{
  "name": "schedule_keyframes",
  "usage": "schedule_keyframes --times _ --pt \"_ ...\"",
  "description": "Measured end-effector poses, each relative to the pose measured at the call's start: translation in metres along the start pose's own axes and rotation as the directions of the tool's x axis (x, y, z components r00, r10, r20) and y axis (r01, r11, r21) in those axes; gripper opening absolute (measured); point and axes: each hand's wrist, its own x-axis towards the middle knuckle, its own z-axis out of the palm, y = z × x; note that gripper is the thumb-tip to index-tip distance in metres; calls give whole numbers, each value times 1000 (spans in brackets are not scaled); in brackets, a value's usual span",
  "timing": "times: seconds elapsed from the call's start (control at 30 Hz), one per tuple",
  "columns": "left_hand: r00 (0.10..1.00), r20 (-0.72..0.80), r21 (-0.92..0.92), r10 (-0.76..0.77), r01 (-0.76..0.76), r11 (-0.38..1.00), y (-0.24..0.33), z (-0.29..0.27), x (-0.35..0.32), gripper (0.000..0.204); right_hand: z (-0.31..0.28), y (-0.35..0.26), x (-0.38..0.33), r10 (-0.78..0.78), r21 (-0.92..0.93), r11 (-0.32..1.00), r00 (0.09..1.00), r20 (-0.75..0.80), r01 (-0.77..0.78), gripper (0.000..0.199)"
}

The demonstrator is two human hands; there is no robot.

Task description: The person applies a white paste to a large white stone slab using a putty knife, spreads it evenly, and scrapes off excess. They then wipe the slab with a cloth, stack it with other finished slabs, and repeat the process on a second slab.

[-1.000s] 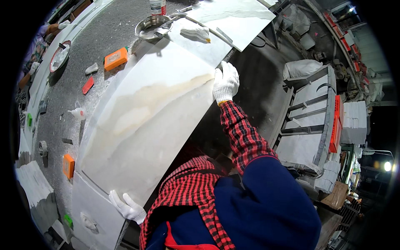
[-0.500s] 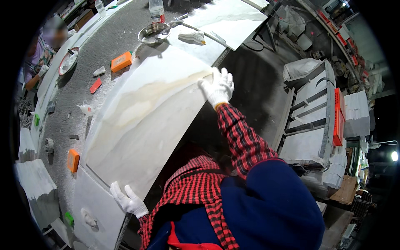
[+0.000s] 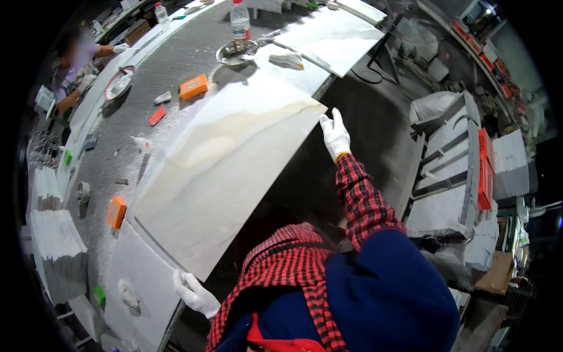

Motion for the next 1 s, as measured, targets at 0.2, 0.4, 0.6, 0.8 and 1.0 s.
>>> schedule_keyframes --times 0.2,0.4,0.6,0.8,1.0 --pt "777 391 -125 -493 576 808 -13 -25 -1 36 18 -7 52 -271 -266 921 958 92 286 64" --pt "588 554 -491 -590 803 339 -9 -25 5 40 35 5 60 -143 38 989 990 -5 143 62" --pt "671 330 -637 -664 677 367 -4 -4 -13 30 40 -3 52 -67 157 985 998 3 66 60" --pt "693 174 -597 -700 639 485 -10 -24 -16 26 51 19 23 -143 138 980 989 -21 145 56" --pt "680 79 -595 -729 619 513 -12 -26 -12 34 51 -16 -5 -171 -67 983 985 -30 168 58"
